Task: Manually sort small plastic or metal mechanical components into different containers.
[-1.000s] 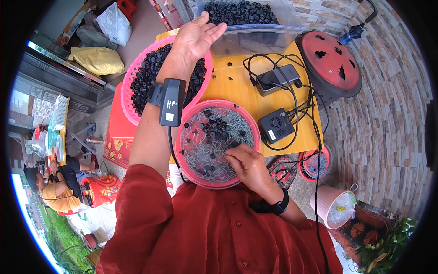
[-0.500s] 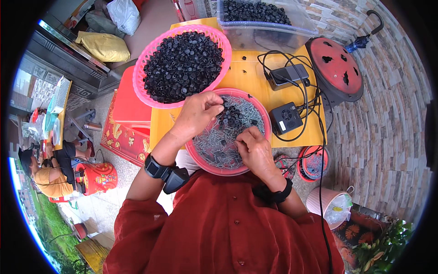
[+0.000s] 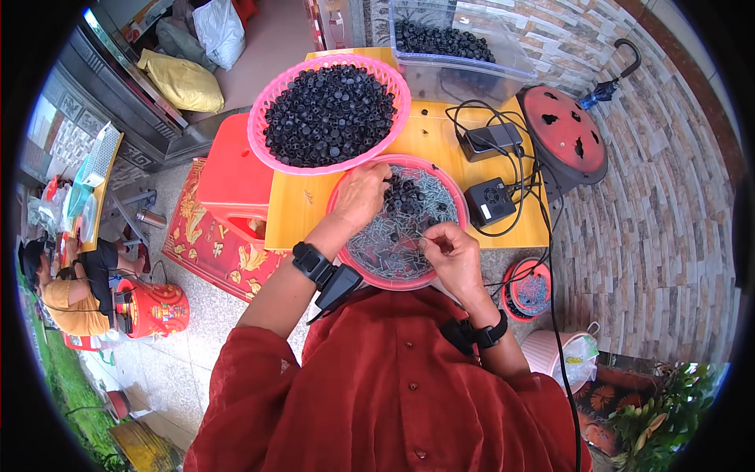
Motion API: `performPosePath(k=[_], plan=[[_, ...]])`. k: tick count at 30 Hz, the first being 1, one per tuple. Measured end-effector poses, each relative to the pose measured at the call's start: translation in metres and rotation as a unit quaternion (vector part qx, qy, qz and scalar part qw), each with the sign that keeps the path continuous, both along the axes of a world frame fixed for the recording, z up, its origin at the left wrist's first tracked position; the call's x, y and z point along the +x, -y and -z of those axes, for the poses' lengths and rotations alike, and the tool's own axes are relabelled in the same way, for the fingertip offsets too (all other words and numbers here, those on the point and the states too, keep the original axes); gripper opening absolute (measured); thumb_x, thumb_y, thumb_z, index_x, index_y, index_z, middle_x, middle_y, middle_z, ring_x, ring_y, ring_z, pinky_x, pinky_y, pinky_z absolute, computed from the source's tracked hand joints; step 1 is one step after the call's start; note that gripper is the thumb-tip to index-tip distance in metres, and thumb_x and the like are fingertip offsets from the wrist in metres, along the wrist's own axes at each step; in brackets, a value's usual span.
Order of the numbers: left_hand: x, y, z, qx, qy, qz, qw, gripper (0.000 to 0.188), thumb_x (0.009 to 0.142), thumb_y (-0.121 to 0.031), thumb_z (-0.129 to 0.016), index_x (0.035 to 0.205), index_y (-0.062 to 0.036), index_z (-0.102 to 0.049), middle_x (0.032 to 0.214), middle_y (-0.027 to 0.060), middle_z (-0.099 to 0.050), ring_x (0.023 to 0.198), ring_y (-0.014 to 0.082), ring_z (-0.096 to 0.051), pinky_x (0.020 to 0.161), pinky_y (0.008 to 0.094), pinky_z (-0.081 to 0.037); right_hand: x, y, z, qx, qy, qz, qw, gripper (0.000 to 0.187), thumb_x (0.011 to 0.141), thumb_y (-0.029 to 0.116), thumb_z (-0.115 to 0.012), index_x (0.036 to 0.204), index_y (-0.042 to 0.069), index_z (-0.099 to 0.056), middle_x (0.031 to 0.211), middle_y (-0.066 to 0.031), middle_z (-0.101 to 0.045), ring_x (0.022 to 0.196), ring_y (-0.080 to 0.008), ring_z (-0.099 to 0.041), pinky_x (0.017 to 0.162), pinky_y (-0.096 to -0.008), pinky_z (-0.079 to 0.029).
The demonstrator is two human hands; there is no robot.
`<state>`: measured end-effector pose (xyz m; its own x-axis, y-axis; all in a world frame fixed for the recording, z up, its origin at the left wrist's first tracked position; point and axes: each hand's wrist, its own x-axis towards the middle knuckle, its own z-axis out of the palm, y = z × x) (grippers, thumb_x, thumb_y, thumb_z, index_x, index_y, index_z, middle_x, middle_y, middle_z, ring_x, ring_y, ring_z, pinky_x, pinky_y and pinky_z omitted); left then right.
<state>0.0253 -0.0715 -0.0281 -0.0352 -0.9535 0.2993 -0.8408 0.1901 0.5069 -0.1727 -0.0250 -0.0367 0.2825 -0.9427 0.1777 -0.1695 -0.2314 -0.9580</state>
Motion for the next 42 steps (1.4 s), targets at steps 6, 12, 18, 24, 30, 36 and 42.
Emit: performPosePath(k=[6, 12, 18, 24, 30, 36, 42], plan=[[0.005, -0.026, -0.011, 0.200, -0.525, -0.039, 0.826, 0.016, 0.085, -0.008, -0.056, 0.100, -0.0035, -0.060, 0.088, 0.0076, -0.062, 0.073, 0.0160, -0.060, 0.065, 0.0275, -0.049, -0.001, 0.000, 0.003, 0.053, 0.065, 0.006, 0.996, 0.004, 0.080, -0.001, -0.061, 0.080, 0.001, -0.057, 0.068, 0.0029, -0.055, 0.061, -0.0013, -0.049, 0.052, -0.0169, -0.040], [0.012, -0.044, -0.013, 0.235, -0.676, 0.007, 0.699, 0.020, 0.089, -0.009, -0.052, 0.108, -0.0032, -0.056, 0.089, 0.0048, -0.061, 0.072, 0.0088, -0.057, 0.064, 0.0203, -0.048, 0.002, 0.008, 0.001, 0.082, 0.111, -0.030, 0.990, 0.004, 0.082, 0.000, -0.060, 0.085, 0.001, -0.057, 0.075, 0.0007, -0.057, 0.068, -0.0042, -0.053, 0.060, -0.0176, -0.043], [-0.009, -0.045, -0.021, 0.177, -0.509, -0.006, 0.842, 0.012, 0.085, -0.004, -0.055, 0.096, -0.0032, -0.056, 0.096, 0.0039, -0.057, 0.073, 0.0101, -0.057, 0.061, 0.0227, -0.046, -0.013, 0.020, 0.005, 0.106, 0.137, -0.011, 0.985, 0.006, 0.082, -0.001, -0.060, 0.086, 0.000, -0.057, 0.077, 0.0003, -0.058, 0.070, -0.0048, -0.054, 0.063, -0.0186, -0.044], [-0.018, -0.046, -0.005, 0.086, -0.077, -0.009, 0.993, 0.018, 0.069, -0.005, -0.068, 0.083, -0.0033, -0.058, 0.079, 0.0086, -0.055, 0.071, 0.0234, -0.059, 0.060, 0.0320, -0.047, -0.020, 0.022, 0.010, 0.101, 0.143, -0.018, 0.984, 0.008, 0.079, -0.004, -0.060, 0.085, 0.001, -0.058, 0.078, 0.0003, -0.057, 0.068, -0.0046, -0.053, 0.060, -0.0184, -0.043], [-0.031, -0.042, -0.004, 0.064, -0.021, -0.056, 0.996, 0.018, 0.068, -0.006, -0.069, 0.083, -0.0031, -0.058, 0.078, 0.0112, -0.057, 0.070, 0.0283, -0.060, 0.060, 0.0368, -0.047, -0.016, 0.029, 0.005, 0.057, 0.140, -0.045, 0.987, 0.012, 0.073, -0.008, -0.061, 0.079, 0.001, -0.059, 0.073, -0.0031, -0.057, 0.065, -0.0080, -0.056, 0.056, -0.0201, -0.045], [-0.046, -0.048, -0.015, 0.049, -0.165, -0.032, 0.984, 0.021, 0.068, 0.003, -0.064, 0.087, -0.0023, -0.059, 0.075, 0.0097, -0.057, 0.063, 0.0215, -0.060, 0.055, 0.0306, -0.048, -0.013, 0.038, -0.005, 0.015, 0.113, -0.070, 0.991, 0.013, 0.070, -0.010, -0.059, 0.078, 0.001, -0.058, 0.070, -0.0054, -0.056, 0.061, -0.0100, -0.056, 0.054, -0.0219, -0.045], [-0.059, -0.047, -0.025, 0.018, -0.136, 0.003, 0.991, 0.024, 0.066, 0.005, -0.063, 0.088, -0.0030, -0.060, 0.075, 0.0093, -0.057, 0.062, 0.0199, -0.060, 0.055, 0.0305, -0.048, -0.010, 0.040, -0.005, 0.000, 0.078, -0.070, 0.995, 0.012, 0.069, -0.008, -0.060, 0.077, 0.001, -0.057, 0.069, -0.0030, -0.057, 0.063, -0.0075, -0.056, 0.055, -0.0210, -0.046]])
